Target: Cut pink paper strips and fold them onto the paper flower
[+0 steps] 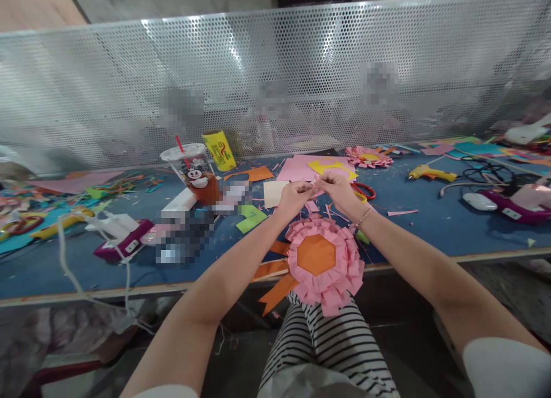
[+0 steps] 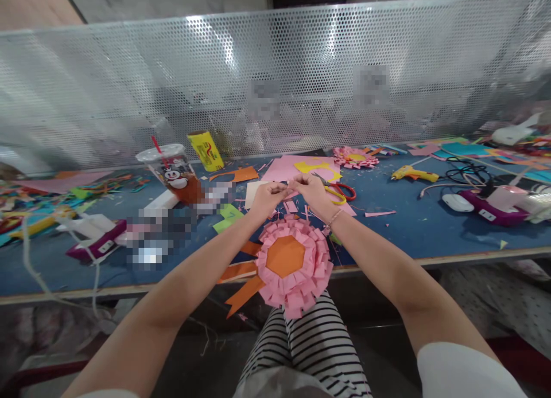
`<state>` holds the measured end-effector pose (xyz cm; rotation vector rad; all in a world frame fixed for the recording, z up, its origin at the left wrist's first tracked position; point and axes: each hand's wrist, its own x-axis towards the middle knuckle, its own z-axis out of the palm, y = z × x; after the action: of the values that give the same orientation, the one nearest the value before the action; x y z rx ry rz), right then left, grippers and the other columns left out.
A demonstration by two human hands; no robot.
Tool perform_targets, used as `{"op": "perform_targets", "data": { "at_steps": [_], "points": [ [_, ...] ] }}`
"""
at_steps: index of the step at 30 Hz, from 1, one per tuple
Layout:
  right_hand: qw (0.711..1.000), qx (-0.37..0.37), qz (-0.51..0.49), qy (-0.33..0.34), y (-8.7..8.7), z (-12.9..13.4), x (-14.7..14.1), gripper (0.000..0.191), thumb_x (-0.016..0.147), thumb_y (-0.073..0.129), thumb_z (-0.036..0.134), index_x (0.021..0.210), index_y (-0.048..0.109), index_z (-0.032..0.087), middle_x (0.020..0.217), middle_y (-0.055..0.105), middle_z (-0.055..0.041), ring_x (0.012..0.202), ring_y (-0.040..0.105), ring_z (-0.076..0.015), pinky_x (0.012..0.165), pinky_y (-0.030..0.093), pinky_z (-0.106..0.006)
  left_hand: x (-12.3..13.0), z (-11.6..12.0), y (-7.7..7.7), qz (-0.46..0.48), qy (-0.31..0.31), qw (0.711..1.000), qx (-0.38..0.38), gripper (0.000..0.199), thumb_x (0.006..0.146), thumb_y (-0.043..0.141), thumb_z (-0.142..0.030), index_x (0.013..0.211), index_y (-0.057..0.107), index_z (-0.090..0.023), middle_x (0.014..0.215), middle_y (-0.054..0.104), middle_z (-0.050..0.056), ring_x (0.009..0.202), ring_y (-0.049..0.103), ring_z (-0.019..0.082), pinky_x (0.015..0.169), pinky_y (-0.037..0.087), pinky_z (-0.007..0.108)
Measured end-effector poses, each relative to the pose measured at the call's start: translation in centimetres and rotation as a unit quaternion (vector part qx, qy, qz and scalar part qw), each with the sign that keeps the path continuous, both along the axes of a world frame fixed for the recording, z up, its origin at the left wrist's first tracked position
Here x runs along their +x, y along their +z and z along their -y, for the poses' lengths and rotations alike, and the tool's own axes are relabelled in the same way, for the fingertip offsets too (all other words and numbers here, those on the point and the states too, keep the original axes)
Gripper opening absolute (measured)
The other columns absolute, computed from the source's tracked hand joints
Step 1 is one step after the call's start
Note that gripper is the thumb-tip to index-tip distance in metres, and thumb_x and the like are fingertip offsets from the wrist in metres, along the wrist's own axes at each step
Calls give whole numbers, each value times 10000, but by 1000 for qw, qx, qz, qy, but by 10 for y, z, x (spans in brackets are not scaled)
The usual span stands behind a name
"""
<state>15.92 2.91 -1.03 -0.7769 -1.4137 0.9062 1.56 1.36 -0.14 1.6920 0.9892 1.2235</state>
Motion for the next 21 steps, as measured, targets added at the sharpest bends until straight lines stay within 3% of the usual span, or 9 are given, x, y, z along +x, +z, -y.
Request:
{"op": "perform_targets", "data": {
  "at_steps": [4,9,15,21],
  "points": [
    [1000,7,11,-18,0,0,0,228,652,636,359,600,523,168,569,472,43,559,422,-84,559,342,-232,-1,-3,-1,8,-29,999,-37,304,628,662,-420,699,594,-132,611,625,15,574,609,134,621,494,287],
    [999,4,14,-29,-1,1,0,257,651,639,394,609,539,162,587,471,40,566,399,-81,557,331,-232,-2,-1,0,-62,-14,998,27,267,705,582,-416,687,535,-153,543,577,-11,483,530,93,515,422,224],
    [1000,-6,-6,-3,4,5,-1,263,647,648,419,640,573,167,608,507,33,574,426,-82,569,354,-230,-1,4,3,-113,41,986,113,232,740,542,-388,655,501,-175,497,475,-49,468,420,77,485,304,218],
    [995,-66,-17,72,1,2,-1,251,588,696,391,673,601,175,639,547,28,589,478,-85,597,402,-234,-3,1,3,-45,64,994,70,223,772,501,-384,679,489,-182,461,446,-56,445,414,84,496,321,220]
  ]
}}
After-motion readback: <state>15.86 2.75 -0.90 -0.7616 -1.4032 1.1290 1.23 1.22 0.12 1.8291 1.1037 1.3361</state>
